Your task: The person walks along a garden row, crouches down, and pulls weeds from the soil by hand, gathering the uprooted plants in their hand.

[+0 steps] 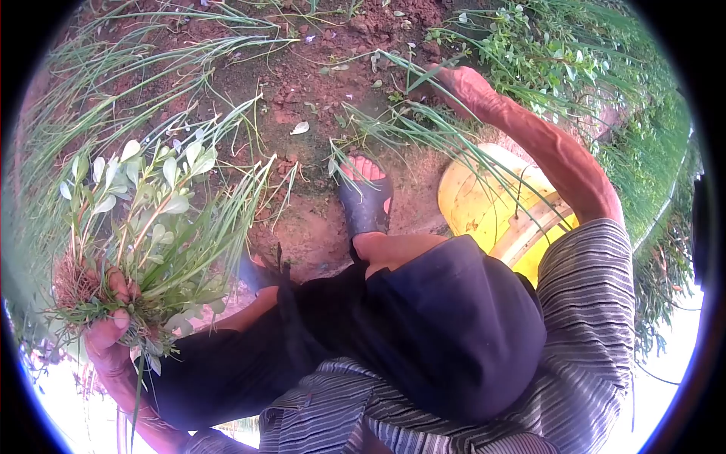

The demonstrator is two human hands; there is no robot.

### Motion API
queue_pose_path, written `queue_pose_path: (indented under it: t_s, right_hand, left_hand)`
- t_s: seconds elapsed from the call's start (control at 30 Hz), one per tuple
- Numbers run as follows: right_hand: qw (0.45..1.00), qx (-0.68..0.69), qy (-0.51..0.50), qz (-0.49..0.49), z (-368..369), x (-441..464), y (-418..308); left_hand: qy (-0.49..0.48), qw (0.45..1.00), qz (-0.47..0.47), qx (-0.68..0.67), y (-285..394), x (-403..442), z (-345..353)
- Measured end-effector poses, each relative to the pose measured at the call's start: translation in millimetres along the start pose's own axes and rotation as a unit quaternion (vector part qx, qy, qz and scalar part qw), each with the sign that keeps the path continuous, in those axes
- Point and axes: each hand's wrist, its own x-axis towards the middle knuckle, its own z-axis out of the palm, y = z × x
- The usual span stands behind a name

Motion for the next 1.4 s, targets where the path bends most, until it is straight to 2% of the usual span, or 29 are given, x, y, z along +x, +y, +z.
queue_pose_path:
  t_s: [0.13, 0.17, 0.23, 0.3, 0.4, 0.53, 0.57, 0.7, 0.8, 0.87, 0.9, 1.0, 1.13, 1.17, 1.27, 1.3, 1.4]
  right_hand:
    - [0.993, -0.106, 0.033, -0.036, 17, 14, -1]
    - [0.991, -0.132, -0.012, 0.029, 22, 16, -6]
    - [0.988, -0.150, 0.000, 0.043, 27, 25, -6]
    - [0.989, -0.137, 0.004, 0.055, 25, 29, -7]
    - [0.990, -0.113, -0.047, 0.071, 11, 32, -7]
    - [0.983, -0.181, -0.012, 0.023, 18, 31, -14]
    - [0.983, -0.173, -0.033, 0.052, 21, 35, -14]
    - [0.978, -0.202, -0.022, -0.038, 38, 37, -7]
    - [0.983, -0.183, -0.023, 0.017, 37, 39, -6]
    - [0.998, -0.038, 0.032, 0.026, 27, 39, 5]
    - [0.991, -0.001, -0.015, 0.136, 19, 40, 4]
    - [0.995, 0.028, -0.045, 0.081, 7, 31, 3]
    - [0.987, 0.004, -0.096, 0.127, 11, 31, -14]
    - [0.993, 0.020, -0.058, 0.101, 14, 29, -14]
    - [0.991, -0.036, -0.053, 0.117, 42, 41, 10]
    - [0.988, -0.068, -0.068, 0.117, 41, 47, 8]
    - [0.985, -0.053, -0.084, 0.143, 28, 43, -8]
  left_hand:
    - [-0.001, 0.999, -0.025, 0.029, 10, 4, 12]
    - [0.007, 0.999, -0.020, 0.035, 12, 4, 15]
    - [0.048, 0.998, 0.034, 0.026, 1, 2, 20]
    - [0.049, 0.997, 0.049, 0.018, -6, 4, 14]
    - [0.053, 0.997, 0.044, 0.020, -6, 1, 11]
    - [0.018, 0.998, -0.009, 0.054, -12, -1, -5]
    - [0.033, 0.998, 0.000, 0.056, -13, -3, -5]
    - [0.072, 0.996, 0.017, 0.054, -16, -10, 2]
    - [0.069, 0.996, 0.009, 0.048, -19, -11, -2]
    - [0.054, 0.996, 0.006, 0.068, -20, -10, -10]
    - [0.059, 0.996, 0.001, 0.070, -20, -9, -8]
    - [0.070, 0.995, -0.002, 0.076, -21, -10, -3]
    - [0.070, 0.993, 0.008, 0.098, -19, -7, -1]
    - [0.066, 0.993, 0.006, 0.100, -18, -8, 0]
    - [0.033, 0.995, -0.011, 0.095, -9, -11, 8]
    - [0.033, 0.995, -0.017, 0.092, -9, -10, 8]
    - [0.054, 0.994, -0.023, 0.097, -12, -7, 8]
